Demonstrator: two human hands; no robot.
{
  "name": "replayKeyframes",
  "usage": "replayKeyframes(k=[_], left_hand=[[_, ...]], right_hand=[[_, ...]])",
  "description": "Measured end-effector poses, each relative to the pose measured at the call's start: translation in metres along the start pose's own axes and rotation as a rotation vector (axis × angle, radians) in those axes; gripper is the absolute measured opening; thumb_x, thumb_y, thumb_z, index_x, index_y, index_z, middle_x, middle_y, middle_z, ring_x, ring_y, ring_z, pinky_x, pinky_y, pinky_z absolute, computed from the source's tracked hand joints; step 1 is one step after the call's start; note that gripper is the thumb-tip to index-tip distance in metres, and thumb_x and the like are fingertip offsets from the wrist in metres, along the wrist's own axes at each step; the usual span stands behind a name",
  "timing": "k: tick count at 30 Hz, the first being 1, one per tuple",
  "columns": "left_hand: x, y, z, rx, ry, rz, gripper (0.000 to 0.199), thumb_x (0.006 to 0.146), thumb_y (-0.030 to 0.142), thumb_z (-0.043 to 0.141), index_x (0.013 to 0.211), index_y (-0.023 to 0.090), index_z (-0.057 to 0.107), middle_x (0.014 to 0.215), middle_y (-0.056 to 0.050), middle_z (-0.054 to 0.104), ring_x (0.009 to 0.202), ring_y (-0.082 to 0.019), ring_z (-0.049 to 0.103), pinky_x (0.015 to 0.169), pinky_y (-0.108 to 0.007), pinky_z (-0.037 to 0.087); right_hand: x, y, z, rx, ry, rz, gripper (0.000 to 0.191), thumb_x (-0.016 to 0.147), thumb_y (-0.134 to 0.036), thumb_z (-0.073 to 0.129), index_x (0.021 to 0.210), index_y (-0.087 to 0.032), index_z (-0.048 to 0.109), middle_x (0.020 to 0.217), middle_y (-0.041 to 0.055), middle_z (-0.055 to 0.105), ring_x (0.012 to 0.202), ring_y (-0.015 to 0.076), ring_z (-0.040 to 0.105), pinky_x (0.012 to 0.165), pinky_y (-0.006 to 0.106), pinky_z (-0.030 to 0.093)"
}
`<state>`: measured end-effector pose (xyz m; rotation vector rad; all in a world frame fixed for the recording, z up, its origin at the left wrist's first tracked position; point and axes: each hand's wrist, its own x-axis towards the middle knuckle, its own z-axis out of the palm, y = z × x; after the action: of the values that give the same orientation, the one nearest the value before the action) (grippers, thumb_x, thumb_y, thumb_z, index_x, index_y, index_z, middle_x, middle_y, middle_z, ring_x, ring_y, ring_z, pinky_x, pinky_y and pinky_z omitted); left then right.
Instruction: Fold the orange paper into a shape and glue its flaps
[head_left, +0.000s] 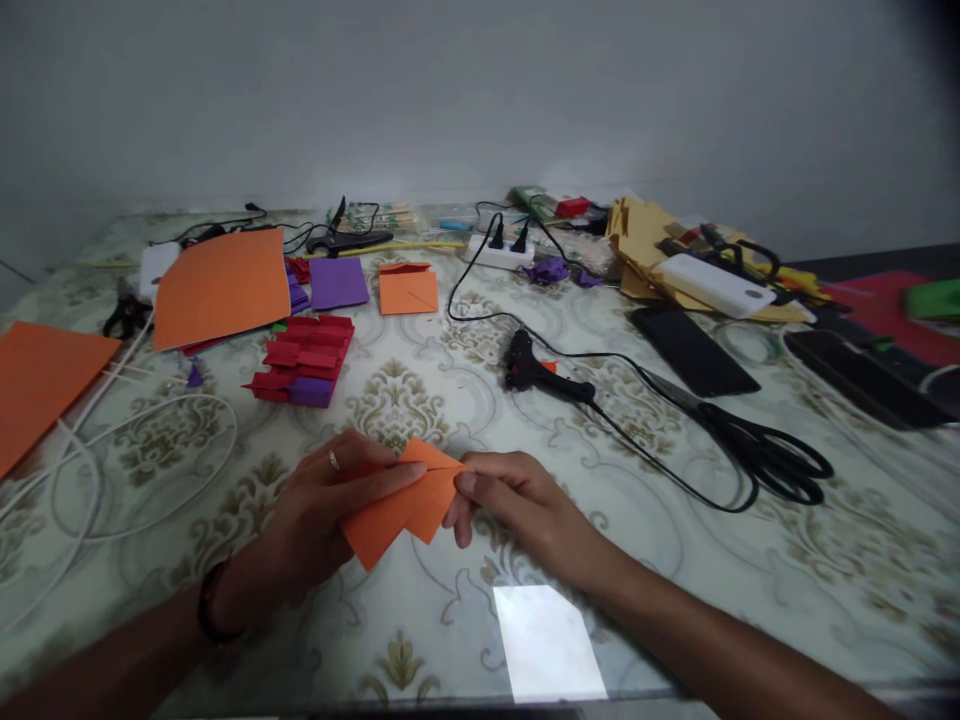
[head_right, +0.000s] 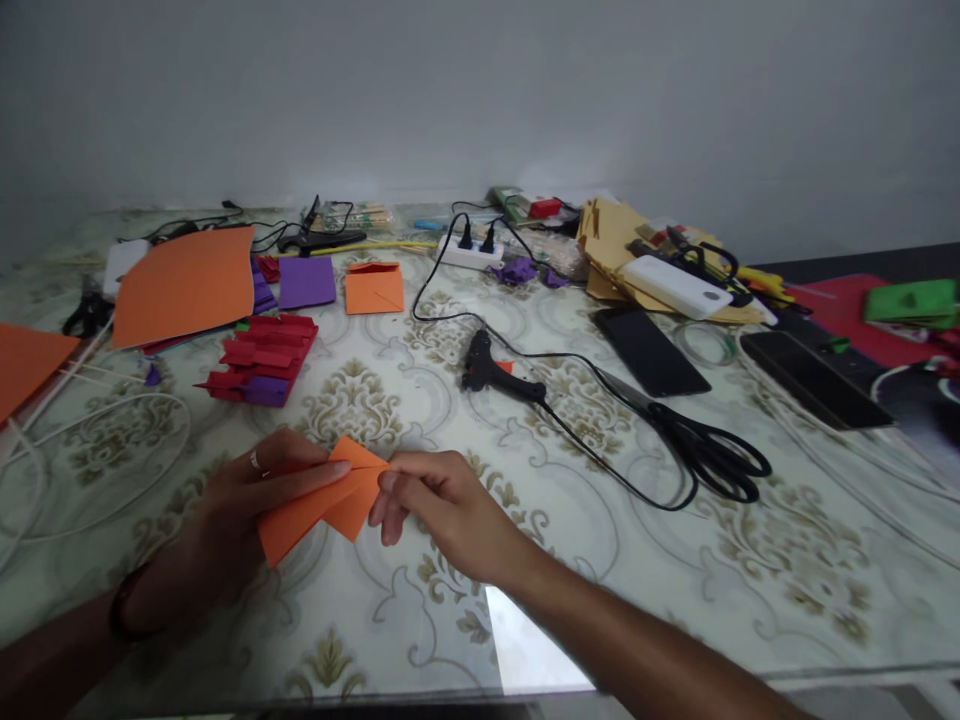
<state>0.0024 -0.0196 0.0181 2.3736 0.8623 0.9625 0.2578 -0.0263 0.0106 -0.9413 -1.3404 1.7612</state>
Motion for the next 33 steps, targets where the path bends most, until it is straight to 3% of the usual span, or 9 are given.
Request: replayKeyframes(k=[8, 14, 17, 20, 23, 26, 28, 31, 33], left_hand=[[0.004, 0.004, -0.001, 0.049, -0.006, 0.092, 0.036, 0.107, 0.021, 0.057, 0.143, 0.029, 0.063, 0.116, -0.007, 0.073, 0.100, -0.021, 0.067, 0.085, -0.038, 0.057], [0.003, 0.000, 0.003, 0.146, 0.038, 0.002, 0.046, 0.096, 0.000, 0.058, 0.128, 0.031, 0.071, 0.127, -0.009, 0.063, 0.111, -0.022, 0.069, 0.088, -0.036, 0.063], [0.004, -0.001, 0.005, 0.130, 0.017, -0.006, 0.041, 0.096, 0.002, 0.059, 0.126, 0.028, 0.069, 0.121, -0.008, 0.063, 0.104, -0.020, 0.070, 0.088, -0.035, 0.064], [0.005, 0.000, 0.006, 0.077, -0.026, -0.028, 0.034, 0.097, 0.010, 0.064, 0.127, 0.025, 0.067, 0.122, -0.008, 0.064, 0.110, -0.021, 0.069, 0.097, -0.038, 0.062], [0.005, 0.001, 0.006, -0.009, -0.065, -0.061, 0.035, 0.095, 0.017, 0.067, 0.130, 0.024, 0.066, 0.125, -0.009, 0.065, 0.115, -0.023, 0.067, 0.100, -0.037, 0.059], [0.007, 0.002, 0.006, -0.078, -0.098, -0.145, 0.025, 0.100, 0.015, 0.060, 0.121, 0.022, 0.070, 0.115, -0.007, 0.071, 0.106, -0.021, 0.069, 0.092, -0.032, 0.058], [0.008, 0.003, 0.006, -0.100, -0.162, -0.293, 0.017, 0.104, 0.018, 0.055, 0.109, 0.019, 0.071, 0.101, -0.005, 0.074, 0.092, -0.019, 0.069, 0.084, -0.030, 0.056], [0.010, 0.005, 0.004, -0.109, -0.221, -0.464, 0.020, 0.104, 0.021, 0.051, 0.095, 0.017, 0.069, 0.085, -0.001, 0.070, 0.077, -0.016, 0.063, 0.074, -0.028, 0.051], [0.011, 0.006, 0.003, -0.110, -0.231, -0.499, 0.021, 0.103, 0.023, 0.052, 0.089, 0.017, 0.066, 0.080, 0.001, 0.067, 0.073, -0.015, 0.060, 0.070, -0.027, 0.049]], right_hand=[[0.000, 0.002, 0.000, 0.090, -0.014, 0.012, 0.036, 0.096, -0.042, 0.065, 0.072, -0.017, 0.075, 0.067, 0.0052, 0.075, 0.056, 0.0144, 0.066, 0.060, 0.028, 0.050], [-0.001, -0.007, -0.003, -0.359, 0.032, -0.091, 0.039, 0.103, -0.037, 0.055, 0.073, -0.017, 0.071, 0.065, 0.0034, 0.071, 0.061, 0.0144, 0.063, 0.061, 0.026, 0.046], [0.000, -0.008, -0.002, -0.485, 0.040, -0.119, 0.040, 0.105, -0.035, 0.052, 0.072, -0.018, 0.068, 0.064, 0.0019, 0.070, 0.058, 0.0128, 0.060, 0.058, 0.025, 0.042], [0.001, -0.006, -0.001, -0.546, 0.051, -0.147, 0.040, 0.104, -0.033, 0.052, 0.070, -0.018, 0.065, 0.062, 0.0002, 0.067, 0.056, 0.0112, 0.056, 0.056, 0.024, 0.040], [0.002, -0.006, -0.003, -0.515, 0.057, -0.132, 0.042, 0.106, -0.035, 0.052, 0.069, -0.018, 0.065, 0.062, 0.0005, 0.068, 0.057, 0.0115, 0.057, 0.057, 0.025, 0.041], [0.001, -0.007, -0.003, -0.423, 0.033, -0.080, 0.045, 0.108, -0.039, 0.050, 0.071, -0.018, 0.066, 0.064, 0.0018, 0.069, 0.060, 0.0127, 0.060, 0.060, 0.026, 0.044], [0.000, -0.007, -0.003, -0.357, 0.037, -0.071, 0.038, 0.108, -0.040, 0.051, 0.082, -0.019, 0.068, 0.067, 0.0011, 0.067, 0.061, 0.0133, 0.062, 0.061, 0.026, 0.047], [-0.001, -0.006, -0.002, -0.304, 0.136, -0.166, 0.017, 0.104, -0.031, 0.060, 0.117, -0.022, 0.067, 0.083, 0.0000, 0.068, 0.064, 0.0129, 0.065, 0.061, 0.026, 0.052], [-0.001, -0.005, -0.002, -0.383, 0.174, -0.315, 0.030, 0.100, -0.023, 0.066, 0.129, -0.026, 0.064, 0.094, 0.0010, 0.067, 0.070, 0.0129, 0.064, 0.064, 0.026, 0.054]])
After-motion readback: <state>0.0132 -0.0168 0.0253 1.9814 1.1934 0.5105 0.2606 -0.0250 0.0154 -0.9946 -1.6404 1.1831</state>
